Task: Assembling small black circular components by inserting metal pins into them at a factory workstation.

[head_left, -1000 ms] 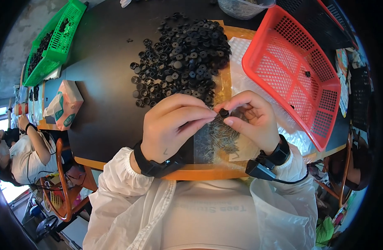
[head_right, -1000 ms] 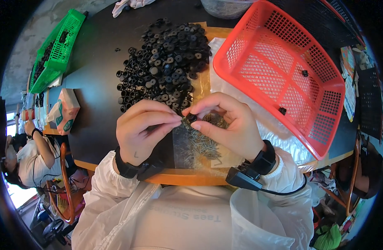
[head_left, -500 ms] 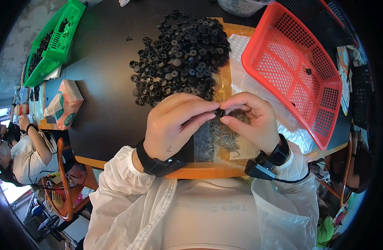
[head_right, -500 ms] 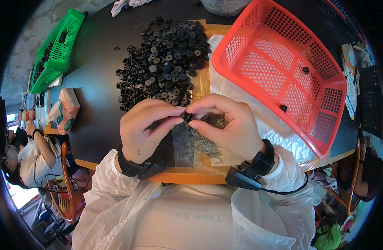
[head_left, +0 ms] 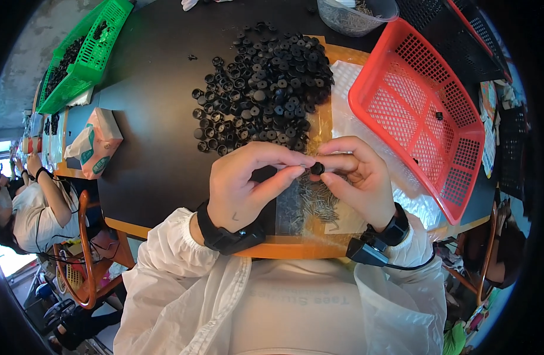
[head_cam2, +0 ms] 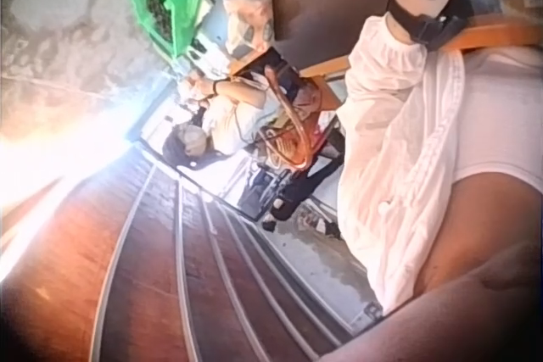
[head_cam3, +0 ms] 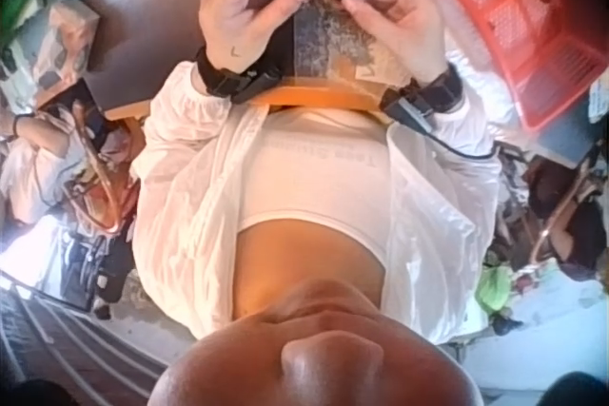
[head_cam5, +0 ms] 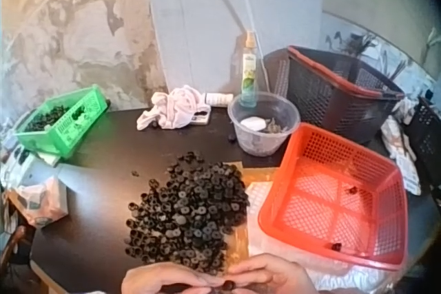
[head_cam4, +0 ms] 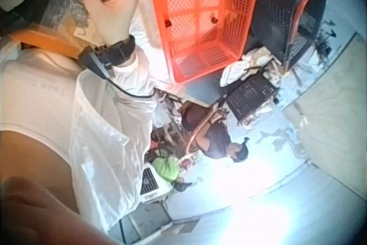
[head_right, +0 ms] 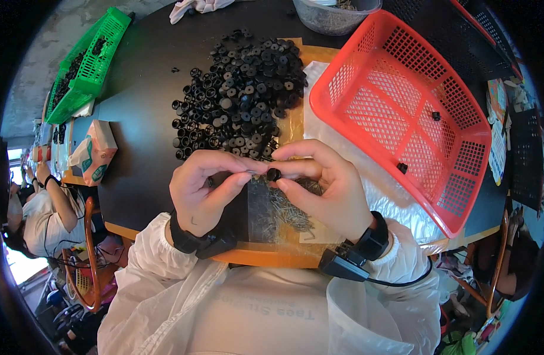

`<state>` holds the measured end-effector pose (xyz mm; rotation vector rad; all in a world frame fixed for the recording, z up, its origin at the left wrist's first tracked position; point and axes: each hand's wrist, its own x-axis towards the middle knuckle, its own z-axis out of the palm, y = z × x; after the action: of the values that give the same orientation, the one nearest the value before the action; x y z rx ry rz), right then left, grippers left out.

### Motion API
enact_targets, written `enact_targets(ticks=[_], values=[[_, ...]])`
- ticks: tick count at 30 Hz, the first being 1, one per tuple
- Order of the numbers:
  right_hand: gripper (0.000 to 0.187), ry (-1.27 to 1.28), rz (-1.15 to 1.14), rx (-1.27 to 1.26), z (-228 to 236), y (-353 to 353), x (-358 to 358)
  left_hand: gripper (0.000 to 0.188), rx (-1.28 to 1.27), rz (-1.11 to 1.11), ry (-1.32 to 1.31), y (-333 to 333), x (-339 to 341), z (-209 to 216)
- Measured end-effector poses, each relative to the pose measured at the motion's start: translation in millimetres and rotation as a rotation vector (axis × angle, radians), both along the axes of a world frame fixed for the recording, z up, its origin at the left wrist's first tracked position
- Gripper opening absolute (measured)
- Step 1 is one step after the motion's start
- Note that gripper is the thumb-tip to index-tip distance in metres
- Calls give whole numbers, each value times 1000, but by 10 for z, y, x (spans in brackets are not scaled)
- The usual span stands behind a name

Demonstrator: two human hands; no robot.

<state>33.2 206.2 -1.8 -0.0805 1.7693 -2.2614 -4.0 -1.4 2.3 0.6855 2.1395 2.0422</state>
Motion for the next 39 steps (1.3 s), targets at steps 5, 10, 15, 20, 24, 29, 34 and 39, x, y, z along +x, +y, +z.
enact_targets(ticks=[5, 10, 15, 20, 24, 29, 34, 39], values=[[33, -16, 42, -17, 41, 10, -7, 15, -138, -50, 342, -20, -109, 15], [30, 0, 39, -77, 13, -2, 0, 19, -203, 34, 242, -11, -48, -38], [25, 4, 57, -98, -19, 21, 2, 19, -225, 66, 249, 4, -48, -45], [24, -30, 70, -94, -25, 30, 11, 19, -225, 55, 268, 7, -48, -60], [24, -43, 83, -70, -9, 51, 5, 20, -217, 51, 279, 0, -54, -55], [24, -76, 110, -76, -9, 71, 6, 24, -255, 67, 396, -37, -82, -20], [21, -78, 70, -182, -57, 80, -4, 34, -663, 390, 664, -120, -252, 173], [19, -14, 34, -178, -109, 95, -27, 24, -890, 417, 744, -570, -549, 143]])
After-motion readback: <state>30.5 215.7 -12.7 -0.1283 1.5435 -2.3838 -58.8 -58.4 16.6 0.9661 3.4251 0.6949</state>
